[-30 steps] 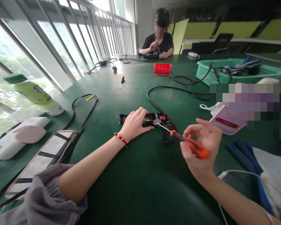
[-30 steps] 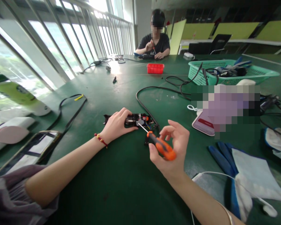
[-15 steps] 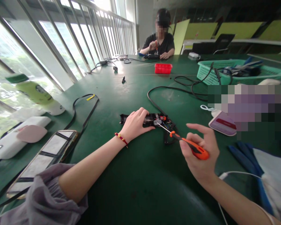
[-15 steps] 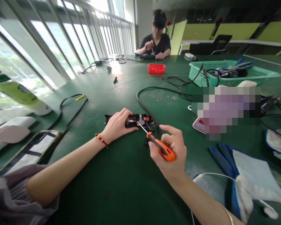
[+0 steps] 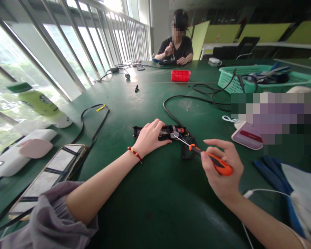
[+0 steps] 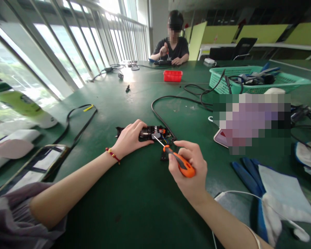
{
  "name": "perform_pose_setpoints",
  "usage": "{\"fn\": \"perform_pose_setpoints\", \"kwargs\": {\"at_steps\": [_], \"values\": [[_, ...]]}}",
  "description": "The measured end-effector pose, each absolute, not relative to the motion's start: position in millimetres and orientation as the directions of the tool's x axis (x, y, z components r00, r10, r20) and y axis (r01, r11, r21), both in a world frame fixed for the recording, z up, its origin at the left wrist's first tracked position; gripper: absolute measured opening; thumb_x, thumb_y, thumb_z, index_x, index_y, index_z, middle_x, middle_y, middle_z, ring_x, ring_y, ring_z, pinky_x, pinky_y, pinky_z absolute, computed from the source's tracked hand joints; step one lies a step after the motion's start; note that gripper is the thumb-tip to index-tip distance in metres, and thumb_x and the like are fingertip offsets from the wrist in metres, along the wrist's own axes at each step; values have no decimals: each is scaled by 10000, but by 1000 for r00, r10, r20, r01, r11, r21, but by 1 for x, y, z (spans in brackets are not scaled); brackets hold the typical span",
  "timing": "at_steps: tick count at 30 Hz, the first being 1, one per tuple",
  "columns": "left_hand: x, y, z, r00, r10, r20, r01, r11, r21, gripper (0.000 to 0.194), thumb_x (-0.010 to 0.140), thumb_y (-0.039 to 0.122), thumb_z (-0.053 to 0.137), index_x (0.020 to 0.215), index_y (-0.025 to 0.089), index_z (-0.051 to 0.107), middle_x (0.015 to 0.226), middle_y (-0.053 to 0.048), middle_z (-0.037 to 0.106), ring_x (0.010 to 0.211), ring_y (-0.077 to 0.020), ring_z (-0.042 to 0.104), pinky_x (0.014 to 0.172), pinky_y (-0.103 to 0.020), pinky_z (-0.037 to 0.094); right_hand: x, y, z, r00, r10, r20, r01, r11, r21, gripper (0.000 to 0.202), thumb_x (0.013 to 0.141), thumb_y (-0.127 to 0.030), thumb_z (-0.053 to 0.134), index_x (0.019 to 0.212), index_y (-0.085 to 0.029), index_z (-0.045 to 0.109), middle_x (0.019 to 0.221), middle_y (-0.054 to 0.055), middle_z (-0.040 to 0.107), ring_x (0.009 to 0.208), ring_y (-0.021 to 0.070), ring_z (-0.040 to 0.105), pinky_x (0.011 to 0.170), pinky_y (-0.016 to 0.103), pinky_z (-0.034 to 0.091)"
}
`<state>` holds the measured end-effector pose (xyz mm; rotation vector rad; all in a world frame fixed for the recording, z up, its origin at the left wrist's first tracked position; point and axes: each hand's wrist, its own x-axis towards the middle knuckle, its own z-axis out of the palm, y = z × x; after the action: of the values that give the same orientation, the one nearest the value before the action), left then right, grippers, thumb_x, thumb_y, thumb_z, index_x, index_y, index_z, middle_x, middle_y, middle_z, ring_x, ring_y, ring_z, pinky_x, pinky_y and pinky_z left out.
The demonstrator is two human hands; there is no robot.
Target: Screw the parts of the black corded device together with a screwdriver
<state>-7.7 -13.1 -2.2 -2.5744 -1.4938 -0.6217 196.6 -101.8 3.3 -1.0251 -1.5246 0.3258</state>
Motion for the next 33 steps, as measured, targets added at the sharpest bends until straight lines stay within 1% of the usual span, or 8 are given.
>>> {"fn": "perform_pose_setpoints", "kwargs": {"at_steps": [5, 8, 11, 16, 22, 27, 29, 33], "values": [[-9, -12, -4, 435, 806, 402, 847, -518, 120, 443, 745, 530, 615, 982, 182, 478, 976, -56, 551, 826, -210, 562, 714, -322, 418, 197, -97, 2, 142, 681, 718, 357, 641, -679, 563, 641, -128, 655, 1139, -238, 417, 911, 10, 524, 741, 150, 567, 629, 307, 506], [-9, -12, -4, 437, 804, 404, 847, -518, 115, 444, 752, 538, 602, 984, 181, 478, 975, -55, 550, 817, -207, 560, 708, -319, 416, 199, -100, 2, 103, 754, 649, 404, 564, -720, 364, 706, -175, 635, 1038, -217, 493, 706, -49, 477, 499, 82, 464, 446, 224, 403], [-9, -12, -4, 437, 805, 402, 849, -516, 110, 446, 752, 542, 601, 982, 180, 478, 972, -53, 552, 812, -206, 559, 705, -316, 414, 198, -102, 3, 105, 754, 649, 444, 548, -709, 227, 748, -159, 603, 956, -213, 529, 699, -42, 505, 477, 71, 474, 436, 214, 396], [-9, -12, -4, 436, 805, 403, 848, -517, 116, 449, 745, 544, 606, 979, 182, 480, 976, -54, 549, 810, -206, 559, 701, -316, 411, 197, -98, 2, 143, 670, 728, 361, 650, -669, 597, 630, -142, 655, 1161, -235, 401, 946, 35, 549, 779, 174, 577, 662, 345, 503], [-9, -12, -4, 435, 804, 405, 846, -519, 121, 446, 745, 540, 606, 982, 185, 476, 970, -51, 550, 805, -203, 559, 704, -318, 413, 199, -101, 3, 92, 770, 632, 484, 520, -704, 213, 737, -208, 632, 932, -220, 547, 635, -54, 471, 453, 79, 451, 412, 226, 370], [-9, -12, -4, 437, 801, 409, 847, -520, 114, 449, 747, 540, 606, 985, 183, 473, 975, -53, 551, 811, -207, 563, 711, -322, 418, 198, -95, 2, 176, 682, 710, 357, 628, -692, 557, 654, -129, 664, 1145, -239, 425, 902, 9, 541, 780, 160, 580, 693, 337, 514], [-9, -11, -4, 440, 799, 410, 845, -523, 113, 446, 750, 536, 606, 989, 183, 473, 979, -55, 550, 821, -209, 565, 715, -324, 421, 198, -95, 3, 165, 700, 695, 341, 621, -706, 601, 642, -138, 677, 1169, -235, 404, 872, 3, 530, 724, 150, 553, 636, 319, 504], [-9, -11, -4, 440, 801, 407, 839, -528, 132, 449, 744, 541, 610, 979, 183, 476, 970, -55, 553, 843, -214, 569, 727, -329, 428, 197, -99, 5, 87, 786, 612, 388, 539, -748, 316, 745, -164, 624, 1030, -224, 503, 634, -68, 453, 433, 74, 418, 389, 222, 358]]}}
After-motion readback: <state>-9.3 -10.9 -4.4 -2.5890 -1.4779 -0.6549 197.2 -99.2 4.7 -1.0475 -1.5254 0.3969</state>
